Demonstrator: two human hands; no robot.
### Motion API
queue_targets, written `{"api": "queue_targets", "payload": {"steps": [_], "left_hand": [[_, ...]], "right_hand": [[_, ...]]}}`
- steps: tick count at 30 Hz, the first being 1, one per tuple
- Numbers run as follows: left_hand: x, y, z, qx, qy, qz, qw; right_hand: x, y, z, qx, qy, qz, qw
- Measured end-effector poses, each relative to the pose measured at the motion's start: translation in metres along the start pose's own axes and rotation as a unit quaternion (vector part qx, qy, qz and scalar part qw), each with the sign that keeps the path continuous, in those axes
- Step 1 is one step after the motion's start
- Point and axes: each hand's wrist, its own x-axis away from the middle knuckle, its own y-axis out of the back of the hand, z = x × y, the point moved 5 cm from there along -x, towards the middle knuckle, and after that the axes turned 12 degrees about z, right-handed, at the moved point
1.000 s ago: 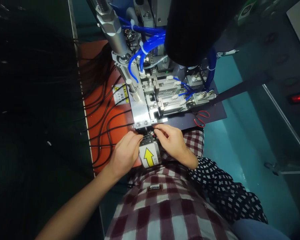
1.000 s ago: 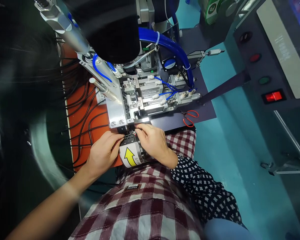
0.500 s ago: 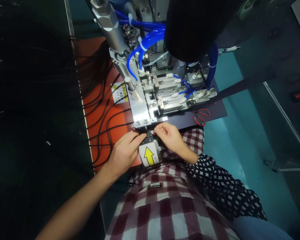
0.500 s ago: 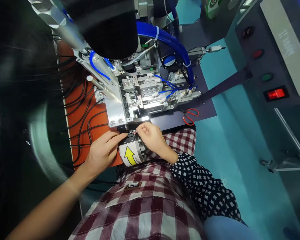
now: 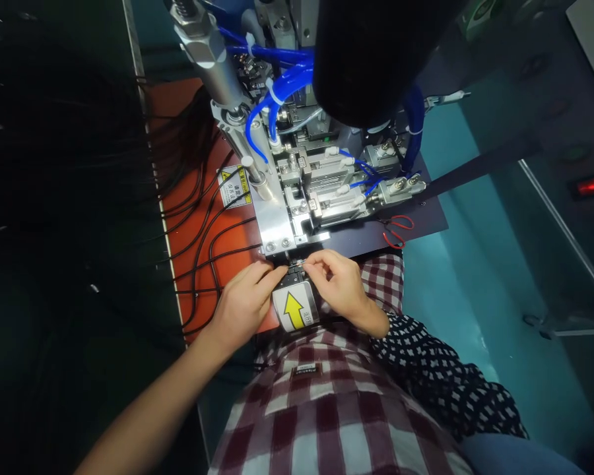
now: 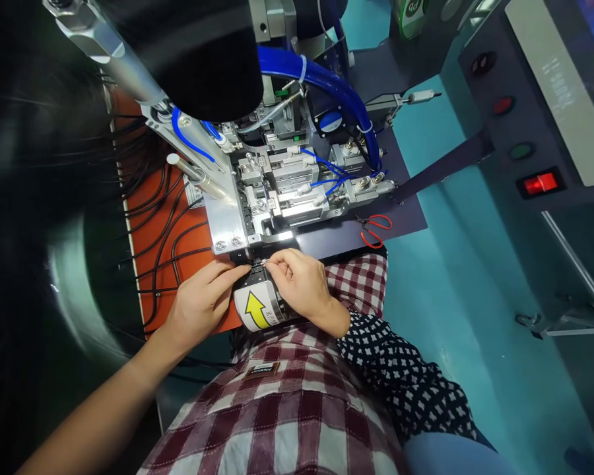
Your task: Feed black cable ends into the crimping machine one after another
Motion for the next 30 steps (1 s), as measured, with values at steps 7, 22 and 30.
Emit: {"api": "queue_targets", "payload": {"steps": [7,22,30], "left_hand": [[0.0,0.001,0.002,0.004,0.006,0.002,1.0],[0.002,-0.002,0.007,0.017,-0.008,-0.002,1.0],[0.003,-0.002,0.005,-0.012,-0.007,0.004,1.0]], "right_hand": [[-0.009,-0.003,-0.012,-0.041,-0.05,0.105,0.992],[-0.014,0.008,0.009,0.192,0.068,0.113,0.972],[-0.016,0.007,-0.013,0.002,-0.068,0.142,0.988]]}}
